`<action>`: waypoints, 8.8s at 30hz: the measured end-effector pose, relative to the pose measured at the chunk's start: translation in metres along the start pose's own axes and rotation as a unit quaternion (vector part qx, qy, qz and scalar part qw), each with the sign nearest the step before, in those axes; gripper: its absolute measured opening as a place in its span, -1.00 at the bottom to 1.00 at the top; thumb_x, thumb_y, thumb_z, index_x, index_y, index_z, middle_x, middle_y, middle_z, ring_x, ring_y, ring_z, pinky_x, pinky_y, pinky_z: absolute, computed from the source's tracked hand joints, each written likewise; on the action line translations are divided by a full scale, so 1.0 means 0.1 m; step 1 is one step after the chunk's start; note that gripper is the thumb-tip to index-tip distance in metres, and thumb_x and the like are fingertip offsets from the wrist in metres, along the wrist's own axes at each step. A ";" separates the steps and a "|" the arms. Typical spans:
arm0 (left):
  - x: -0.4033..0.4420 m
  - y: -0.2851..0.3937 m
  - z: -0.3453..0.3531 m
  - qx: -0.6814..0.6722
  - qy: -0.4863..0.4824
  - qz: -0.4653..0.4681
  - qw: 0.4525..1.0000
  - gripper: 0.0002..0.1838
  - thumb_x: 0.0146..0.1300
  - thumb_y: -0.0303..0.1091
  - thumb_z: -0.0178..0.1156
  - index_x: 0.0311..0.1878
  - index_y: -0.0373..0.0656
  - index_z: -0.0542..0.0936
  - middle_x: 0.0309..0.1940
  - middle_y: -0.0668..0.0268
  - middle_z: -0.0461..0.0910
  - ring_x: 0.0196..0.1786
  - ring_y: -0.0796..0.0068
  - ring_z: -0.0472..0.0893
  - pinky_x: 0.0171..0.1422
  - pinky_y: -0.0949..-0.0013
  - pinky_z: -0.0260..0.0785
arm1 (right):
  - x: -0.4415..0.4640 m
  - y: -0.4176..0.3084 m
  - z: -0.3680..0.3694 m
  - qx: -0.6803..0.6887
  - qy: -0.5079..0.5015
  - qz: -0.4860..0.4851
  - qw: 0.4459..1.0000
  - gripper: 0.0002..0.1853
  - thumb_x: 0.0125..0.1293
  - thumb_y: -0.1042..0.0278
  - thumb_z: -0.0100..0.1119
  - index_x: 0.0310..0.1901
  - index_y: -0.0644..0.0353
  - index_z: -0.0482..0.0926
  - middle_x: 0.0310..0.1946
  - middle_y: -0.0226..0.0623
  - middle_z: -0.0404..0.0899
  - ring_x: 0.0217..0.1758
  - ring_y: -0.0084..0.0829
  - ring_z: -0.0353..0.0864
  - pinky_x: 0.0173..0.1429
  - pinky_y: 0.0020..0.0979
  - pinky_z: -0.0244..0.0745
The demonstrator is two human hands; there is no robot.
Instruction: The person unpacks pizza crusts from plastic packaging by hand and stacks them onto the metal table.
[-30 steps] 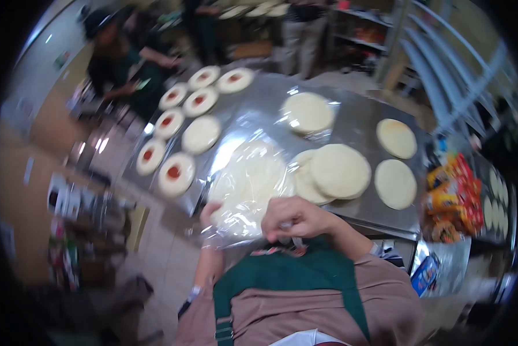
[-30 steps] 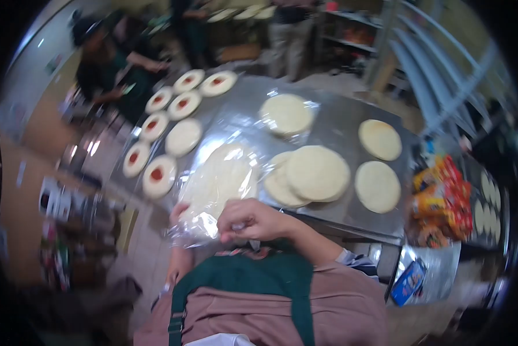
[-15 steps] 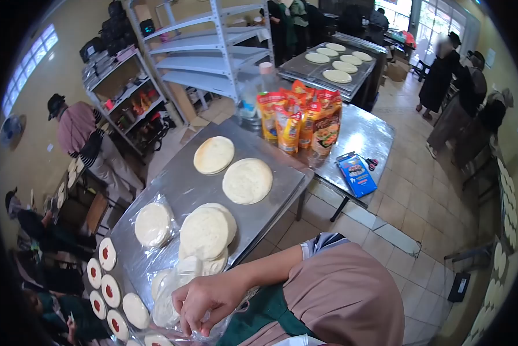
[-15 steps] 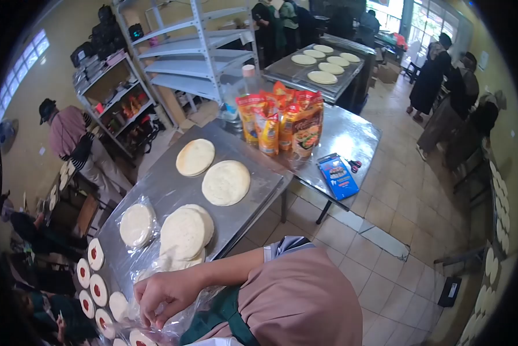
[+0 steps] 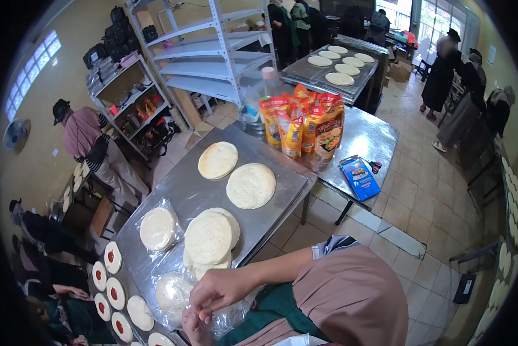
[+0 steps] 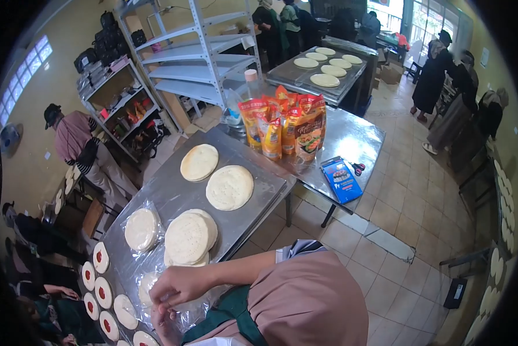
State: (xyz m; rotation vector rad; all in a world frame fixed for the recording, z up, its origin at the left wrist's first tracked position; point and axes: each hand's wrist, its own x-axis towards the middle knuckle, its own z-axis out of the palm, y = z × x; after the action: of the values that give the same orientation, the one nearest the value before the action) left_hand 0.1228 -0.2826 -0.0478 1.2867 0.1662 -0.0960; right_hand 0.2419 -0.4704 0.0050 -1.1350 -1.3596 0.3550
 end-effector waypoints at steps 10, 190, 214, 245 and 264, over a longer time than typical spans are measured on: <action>-0.01 0.13 0.32 0.019 0.221 0.057 0.973 -0.81 0.10 -0.26 -0.03 -0.49 -0.18 0.38 -0.65 0.34 0.34 -0.62 0.56 0.30 -0.49 0.55 0.16 | 0.10 0.23 -0.19 -0.288 -0.055 0.224 0.929 -0.81 -0.04 0.21 0.15 -0.46 0.15 0.53 -0.60 -0.17 0.50 -0.47 -0.26 0.52 -0.42 -0.31 0.35; -2.08 -0.79 -0.16 -0.452 0.516 0.329 0.649 -0.50 0.01 -0.21 -0.04 0.01 -0.32 0.30 -0.10 0.09 0.43 -0.09 0.33 0.47 0.06 0.35 0.27 | 0.70 0.67 2.26 -0.091 -0.435 -0.069 0.893 -0.74 0.01 0.33 0.14 -0.20 0.14 0.51 -0.33 -0.21 0.44 -0.38 -0.28 0.50 -0.35 -0.39 0.38; -2.44 -0.80 -0.11 -0.453 0.517 0.307 0.658 -0.50 -0.02 -0.23 0.00 0.00 -0.31 0.32 -0.12 0.13 0.45 -0.08 0.33 0.46 0.08 0.37 0.23 | 0.51 0.64 2.53 0.037 -0.433 -0.072 0.898 -0.89 -0.04 0.52 0.16 -0.42 0.22 0.47 -0.45 -0.28 0.43 -0.45 -0.34 0.48 -0.42 -0.46 0.39; -2.32 -0.95 0.05 -0.282 0.626 0.386 0.616 -0.49 -0.01 -0.27 -0.10 0.02 -0.38 0.28 -0.09 0.07 0.39 -0.03 0.27 0.41 0.11 0.33 0.21 | 0.52 1.76 2.22 0.317 -0.201 0.472 0.798 -0.81 0.11 0.23 0.10 -0.53 0.04 0.32 -0.73 -0.59 0.27 -0.74 -0.75 0.18 -0.67 -0.71 0.07; -2.31 -1.02 0.11 -0.194 0.613 0.431 0.633 -0.40 -0.11 -0.30 -0.05 0.08 -0.32 0.21 -0.02 0.10 0.33 0.02 0.25 0.37 0.11 0.26 0.21 | 0.43 1.32 2.23 0.323 -0.270 0.454 0.785 -0.87 0.10 0.36 0.07 -0.35 0.21 0.45 -0.53 -0.38 0.50 -0.55 -0.64 0.40 -0.47 -0.63 0.29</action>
State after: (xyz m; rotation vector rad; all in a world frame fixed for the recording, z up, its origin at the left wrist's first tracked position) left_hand -0.1210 -0.3263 -0.1007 0.6647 0.6679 1.6208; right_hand 0.1074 -0.2806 -0.1160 -1.0396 -0.8979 1.8244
